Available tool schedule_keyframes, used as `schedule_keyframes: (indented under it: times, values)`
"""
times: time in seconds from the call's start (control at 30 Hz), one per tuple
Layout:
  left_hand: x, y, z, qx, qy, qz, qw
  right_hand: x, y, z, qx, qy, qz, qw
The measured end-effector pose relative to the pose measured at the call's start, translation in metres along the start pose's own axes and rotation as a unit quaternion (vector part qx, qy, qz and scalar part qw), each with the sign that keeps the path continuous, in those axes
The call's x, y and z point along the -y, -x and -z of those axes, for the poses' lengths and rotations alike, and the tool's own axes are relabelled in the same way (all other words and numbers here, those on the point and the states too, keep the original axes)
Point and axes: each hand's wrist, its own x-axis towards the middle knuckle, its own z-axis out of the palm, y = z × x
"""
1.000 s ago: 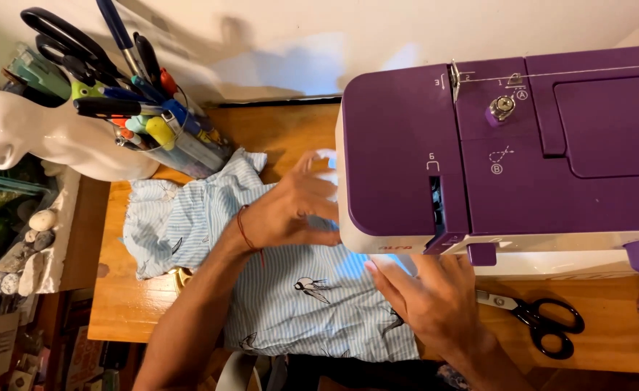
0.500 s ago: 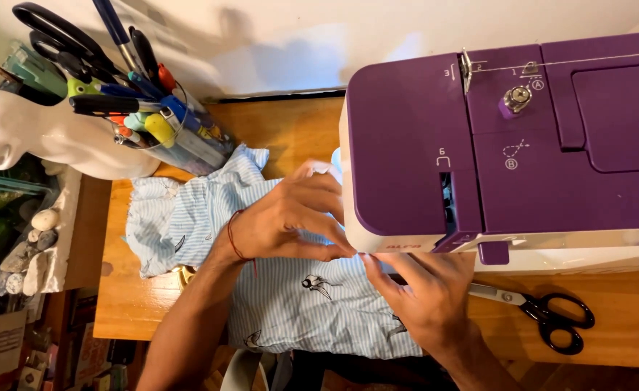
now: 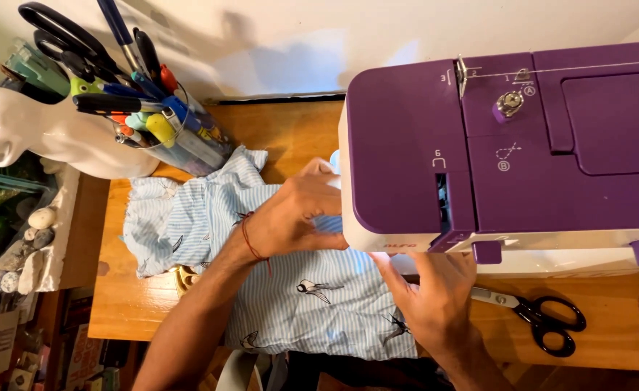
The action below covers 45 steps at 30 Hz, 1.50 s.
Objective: Sewing a blue striped garment using a sewing machine and trimming it with scissors
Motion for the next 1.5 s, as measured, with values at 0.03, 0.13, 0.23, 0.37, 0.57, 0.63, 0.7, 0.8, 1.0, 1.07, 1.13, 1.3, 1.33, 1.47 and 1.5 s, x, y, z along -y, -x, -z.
schedule_keyframes:
  times: [0.03, 0.13, 0.23, 0.37, 0.57, 0.63, 0.7, 0.8, 1.0, 1.07, 1.13, 1.3, 1.33, 1.47, 1.5]
  values:
    - [0.001, 0.0, -0.002, -0.016, -0.001, 0.011, 1.0, -0.001, 0.0, 0.001, 0.008, -0.001, -0.003, 1.0]
    - [-0.006, -0.004, -0.006, -0.042, -0.072, 0.025, 0.996, -0.002, 0.008, 0.0, 0.041, 0.039, -0.001, 0.998]
    - [-0.006, -0.006, -0.009, -0.054, -0.097, 0.021, 0.994, 0.0, 0.01, 0.0, 0.049, 0.068, 0.006, 0.996]
    - [-0.005, -0.009, -0.01, -0.048, -0.103, 0.036, 0.993, 0.007, 0.003, 0.005, 0.046, 0.076, 0.03, 0.996]
    - [0.005, -0.015, -0.014, -0.052, -0.131, 0.03, 0.99, 0.004, 0.006, 0.01, 0.044, 0.091, 0.036, 0.994]
    - [0.003, -0.019, -0.011, -0.033, -0.135, 0.041, 0.989, 0.002, 0.007, 0.014, 0.069, 0.102, 0.034, 0.992]
    - [0.009, -0.017, -0.014, -0.028, -0.161, 0.051, 0.985, 0.0, 0.002, 0.021, 0.081, 0.088, 0.04, 0.992]
    - [0.013, -0.015, -0.018, -0.039, -0.203, 0.066, 0.976, -0.006, 0.006, 0.022, 0.107, 0.083, 0.044, 0.99]
    - [-0.02, -0.006, -0.014, -0.15, -0.296, 0.051, 0.942, -0.003, 0.01, 0.024, 0.129, 0.092, 0.024, 0.987]
    - [-0.035, 0.003, -0.012, -0.18, -0.312, 0.04, 0.932, -0.001, 0.009, 0.025, 0.124, 0.09, 0.022, 0.988]
    - [-0.049, 0.013, -0.013, -0.174, -0.301, 0.003, 0.938, 0.001, 0.008, 0.025, 0.121, 0.087, 0.024, 0.988]
    - [-0.054, 0.019, -0.039, -0.128, -0.255, -0.048, 0.957, 0.001, 0.008, 0.026, 0.121, 0.091, 0.027, 0.988]
    - [-0.052, 0.021, -0.042, -0.102, -0.285, -0.053, 0.952, 0.002, 0.008, 0.027, 0.12, 0.09, 0.03, 0.988]
    - [-0.035, 0.021, -0.038, -0.079, -0.281, -0.078, 0.953, 0.005, 0.004, 0.03, 0.117, 0.085, 0.029, 0.989]
    - [-0.033, 0.02, -0.038, -0.075, -0.293, -0.085, 0.949, 0.007, 0.001, 0.032, 0.109, 0.092, 0.043, 0.989]
